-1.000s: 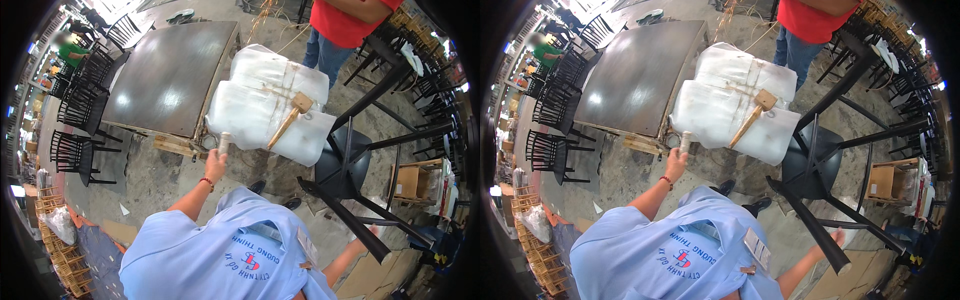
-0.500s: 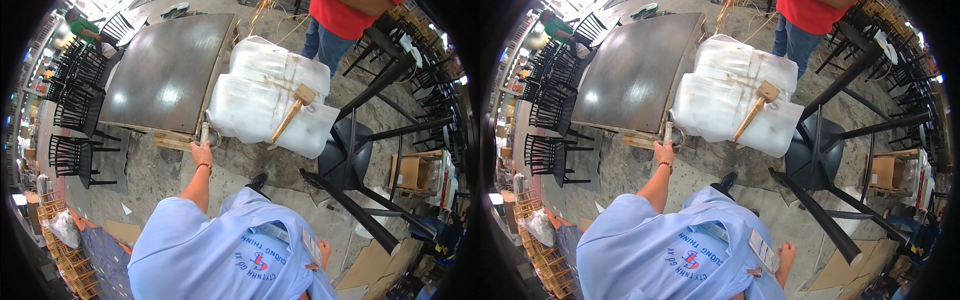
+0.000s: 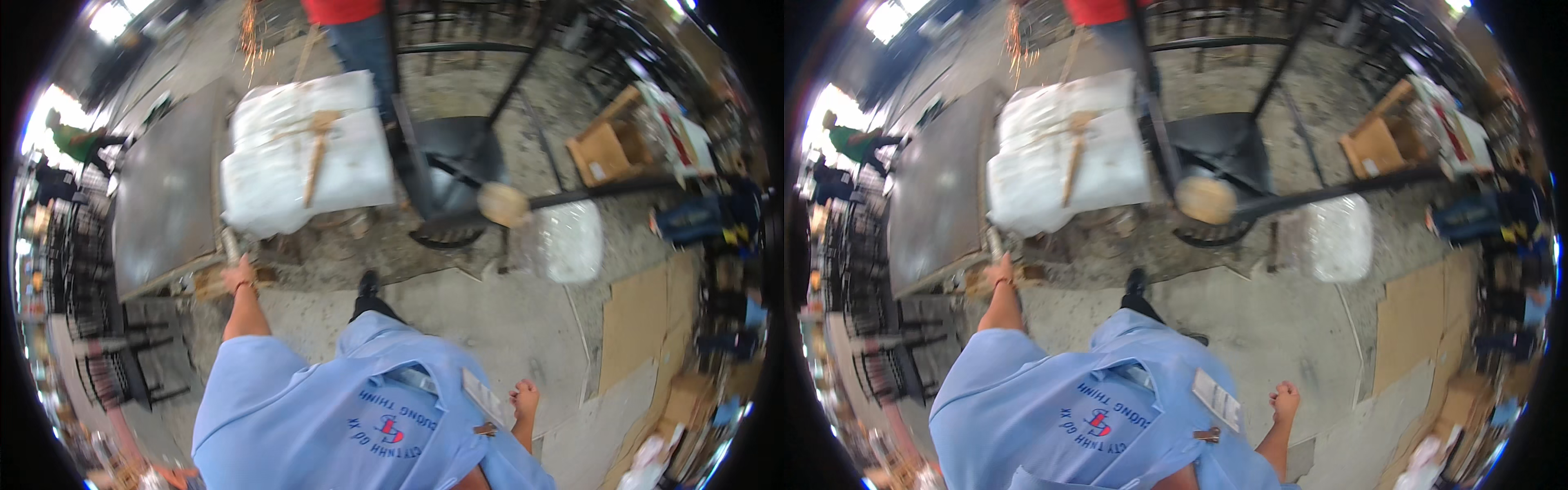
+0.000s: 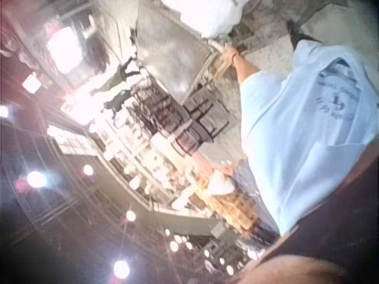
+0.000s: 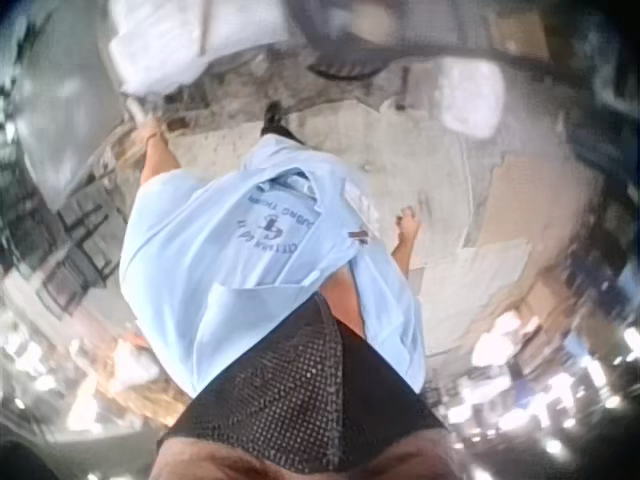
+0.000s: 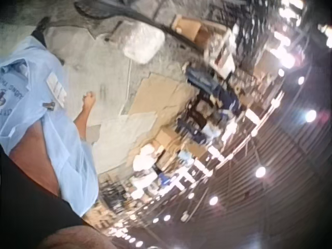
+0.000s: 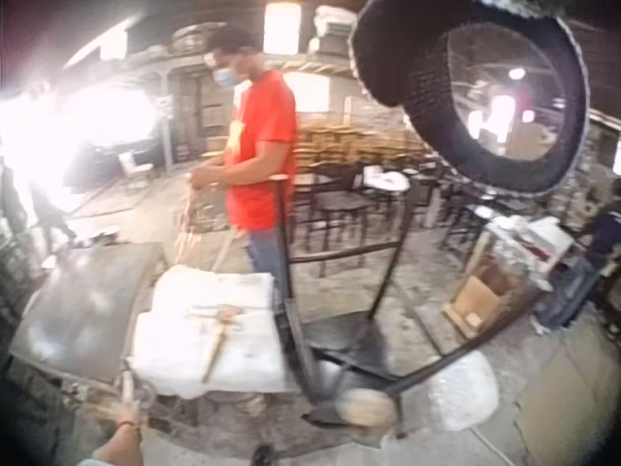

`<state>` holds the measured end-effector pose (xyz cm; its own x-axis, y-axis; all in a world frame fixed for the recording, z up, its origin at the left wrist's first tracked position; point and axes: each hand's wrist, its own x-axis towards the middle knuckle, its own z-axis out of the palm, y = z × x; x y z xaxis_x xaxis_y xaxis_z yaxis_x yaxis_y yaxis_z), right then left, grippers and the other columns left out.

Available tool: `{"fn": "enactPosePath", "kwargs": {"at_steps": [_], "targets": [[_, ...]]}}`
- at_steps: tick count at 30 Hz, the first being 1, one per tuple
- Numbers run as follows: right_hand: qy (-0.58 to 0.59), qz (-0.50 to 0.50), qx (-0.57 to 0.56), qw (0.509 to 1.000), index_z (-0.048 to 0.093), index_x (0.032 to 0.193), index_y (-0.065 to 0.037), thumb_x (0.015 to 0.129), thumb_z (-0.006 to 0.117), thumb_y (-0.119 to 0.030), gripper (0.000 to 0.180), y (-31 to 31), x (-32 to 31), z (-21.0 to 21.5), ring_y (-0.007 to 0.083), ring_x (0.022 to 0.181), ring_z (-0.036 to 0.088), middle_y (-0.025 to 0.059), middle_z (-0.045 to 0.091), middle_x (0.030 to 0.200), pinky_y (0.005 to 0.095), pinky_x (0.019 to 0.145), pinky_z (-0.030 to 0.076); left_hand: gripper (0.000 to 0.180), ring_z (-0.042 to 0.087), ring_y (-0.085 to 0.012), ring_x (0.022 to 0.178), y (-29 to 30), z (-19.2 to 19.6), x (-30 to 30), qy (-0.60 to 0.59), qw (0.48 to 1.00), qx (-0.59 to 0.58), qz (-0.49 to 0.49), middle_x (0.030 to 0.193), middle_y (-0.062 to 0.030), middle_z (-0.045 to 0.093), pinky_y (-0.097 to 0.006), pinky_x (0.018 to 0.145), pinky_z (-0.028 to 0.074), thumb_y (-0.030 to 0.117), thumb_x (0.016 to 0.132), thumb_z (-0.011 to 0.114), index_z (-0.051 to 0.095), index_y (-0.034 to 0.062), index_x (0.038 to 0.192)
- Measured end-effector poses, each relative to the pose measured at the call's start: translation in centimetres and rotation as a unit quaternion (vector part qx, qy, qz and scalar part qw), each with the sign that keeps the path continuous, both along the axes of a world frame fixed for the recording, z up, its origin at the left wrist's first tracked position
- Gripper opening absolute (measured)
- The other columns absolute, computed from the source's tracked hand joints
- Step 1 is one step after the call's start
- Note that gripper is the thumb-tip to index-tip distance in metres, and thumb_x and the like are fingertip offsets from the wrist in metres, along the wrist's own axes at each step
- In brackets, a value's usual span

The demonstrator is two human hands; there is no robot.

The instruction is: The person uses an angle grinder to smooth the legs of a black wooden chair, then wipes the legs with a cloth. The person repeats this process on multiple chairs, moving each finished chair aside and retrieving a new one from a stack.

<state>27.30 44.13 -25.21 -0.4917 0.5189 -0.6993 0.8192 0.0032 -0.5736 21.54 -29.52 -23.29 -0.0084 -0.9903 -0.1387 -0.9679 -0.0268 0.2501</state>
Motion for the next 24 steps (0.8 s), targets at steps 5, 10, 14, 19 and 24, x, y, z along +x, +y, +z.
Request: {"fn": "enactPosePath", "kwargs": {"at_steps": [5, 10, 14, 19, 24], "targets": [[-0.04, -0.143, -0.031, 0.988, 0.059, 0.107, -0.002, 0.084, 0.058, -0.01, 0.024, 7.3, 10.7, -2.6, 0.0219, 0.057, 0.059, 0.0102, 0.059, 0.083, 0.0315, 0.042, 0.046, 0.065, 0.059, -0.0347, 0.121, 13.1, -0.2, -3.2, -0.366, 0.761, -0.004, -0.535, 0.131, -0.0205, 0.061, -0.045, 0.099, 0.047, 0.052, 0.088, 0.059, 0.063, -0.0019, 0.124], [-0.117, -0.15, -0.098, 0.977, 0.06, 0.098, -0.002, 0.085, 0.056, -0.008, 0.015, 8.4, 17.3, -6.8, 0.0239, 0.054, 0.059, 0.0119, 0.058, 0.079, 0.0321, 0.041, 0.046, 0.068, 0.056, -0.0391, 0.122, 33.0, -2.7, -11.3, -0.119, 0.646, 0.312, -0.686, 0.126, -0.0249, 0.062, -0.041, 0.104, 0.043, 0.051, 0.084, 0.065, 0.061, -0.0029, 0.124], [-0.043, -0.21, -0.111, 0.97, 0.063, 0.101, -0.002, 0.086, 0.059, -0.01, 0.018, 6.8, 13.1, -6.8, 0.0237, 0.058, 0.063, 0.0119, 0.061, 0.082, 0.0322, 0.044, 0.048, 0.082, 0.048, -0.0384, 0.132, 48.6, -0.2, -22.4, 0.18, 0.647, 0.25, -0.698, 0.14, -0.0272, 0.049, -0.041, 0.109, 0.039, 0.036, 0.08, 0.077, 0.04, -0.0034, 0.142], [0.013, -0.233, -0.086, 0.969, 0.064, 0.105, 0.0, 0.086, 0.062, -0.013, 0.023, 8.7, 5.9, -4.5, 0.0233, 0.062, 0.066, 0.0128, 0.065, 0.086, 0.0325, 0.049, 0.051, 0.075, 0.053, -0.0283, 0.123, 58.4, 4.2, -36.9, 0.552, 0.539, 0.162, -0.616, 0.131, -0.0199, 0.055, -0.036, 0.106, 0.039, 0.014, 0.08, 0.078, 0.039, -0.0015, 0.142], [-0.049, -0.278, -0.028, 0.959, 0.066, 0.103, 0.001, 0.083, 0.066, -0.015, 0.026, 13.3, 5.2, -2.5, 0.0242, 0.069, 0.07, 0.0153, 0.069, 0.089, 0.0354, 0.053, 0.054, 0.034, 0.061, -0.0188, 0.09, 59.9, 6.6, -42.7, 0.385, 0.594, 0.258, -0.658, 0.099, -0.0078, 0.066, -0.032, 0.084, 0.048, 0.006, 0.083, 0.071, 0.059, 0.0012, 0.115]]}}
